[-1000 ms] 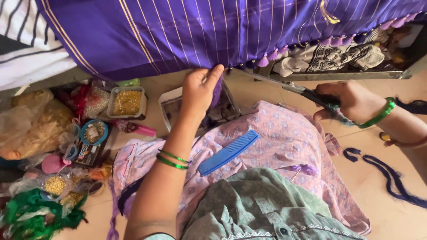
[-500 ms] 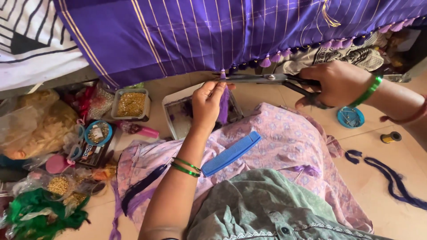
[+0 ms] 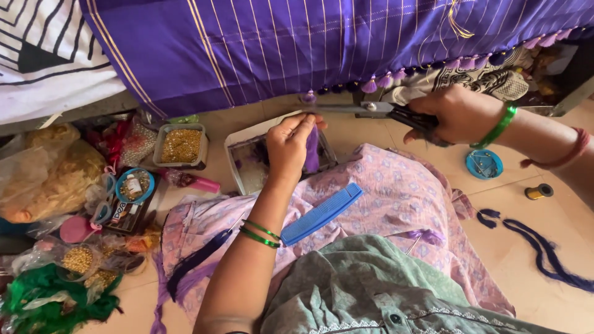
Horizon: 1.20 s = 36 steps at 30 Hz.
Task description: Attaching, grooming, and trimming decorative purple tassels on a sari.
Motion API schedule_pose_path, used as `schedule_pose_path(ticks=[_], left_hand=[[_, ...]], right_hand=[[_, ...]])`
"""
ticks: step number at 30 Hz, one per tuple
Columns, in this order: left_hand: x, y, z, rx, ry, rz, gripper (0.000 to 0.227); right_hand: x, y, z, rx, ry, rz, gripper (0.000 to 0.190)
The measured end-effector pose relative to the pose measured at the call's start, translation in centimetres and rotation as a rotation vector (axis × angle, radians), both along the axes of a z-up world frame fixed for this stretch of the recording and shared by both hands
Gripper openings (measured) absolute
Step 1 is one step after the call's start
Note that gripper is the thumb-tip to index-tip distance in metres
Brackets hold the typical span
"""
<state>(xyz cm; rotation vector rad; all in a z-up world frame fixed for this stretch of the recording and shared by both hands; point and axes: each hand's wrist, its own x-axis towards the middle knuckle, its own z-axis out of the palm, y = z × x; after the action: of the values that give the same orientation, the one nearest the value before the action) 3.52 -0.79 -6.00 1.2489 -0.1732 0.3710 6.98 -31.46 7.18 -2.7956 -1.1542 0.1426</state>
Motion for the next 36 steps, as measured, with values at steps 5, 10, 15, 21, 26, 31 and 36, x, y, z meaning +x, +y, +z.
schedule_pose_path(ticks=[5,10,15,21,26,31,36], left_hand=[[-2.7,2.5,0.8,-0.136,0.241,-0.081,0.018],[-9.4,5.9,-1.0,0.013,0.293,-0.291,0.026],[-16.7,7.2,-7.2,0.035,0.445,-0.461,0.028],[-22.0,8.3,-10.2,-0.141,0.647,-0.364,0.025],[-22.5,8.3,-9.8,-0.135,0.553,-0.239,0.021],[-22.6,8.1,-7.9,-0.069,0.527,-0.163,0.021],[-21.4,9.2,-5.6,-0.043,0.457,-0.089,0.022]], right_hand=[[-0.6,-2.1,-1.9,0.153,0.035,0.213,0.046],[-1.6,-5.3,-7.7,0.01,0.201,0.117,0.051],[-1.7,-8.1,-15.0,-0.14,0.374,-0.052,0.052],[0.2,-9.3,-21.5,-0.39,0.783,-0.332,0.042],[2.9,-3.6,-25.6,-0.191,0.083,0.251,0.018],[-2.0,14.1,-24.5,0.026,0.203,0.183,0.024],[-2.6,21.5,-28.5,0.128,0.122,0.322,0.03]])
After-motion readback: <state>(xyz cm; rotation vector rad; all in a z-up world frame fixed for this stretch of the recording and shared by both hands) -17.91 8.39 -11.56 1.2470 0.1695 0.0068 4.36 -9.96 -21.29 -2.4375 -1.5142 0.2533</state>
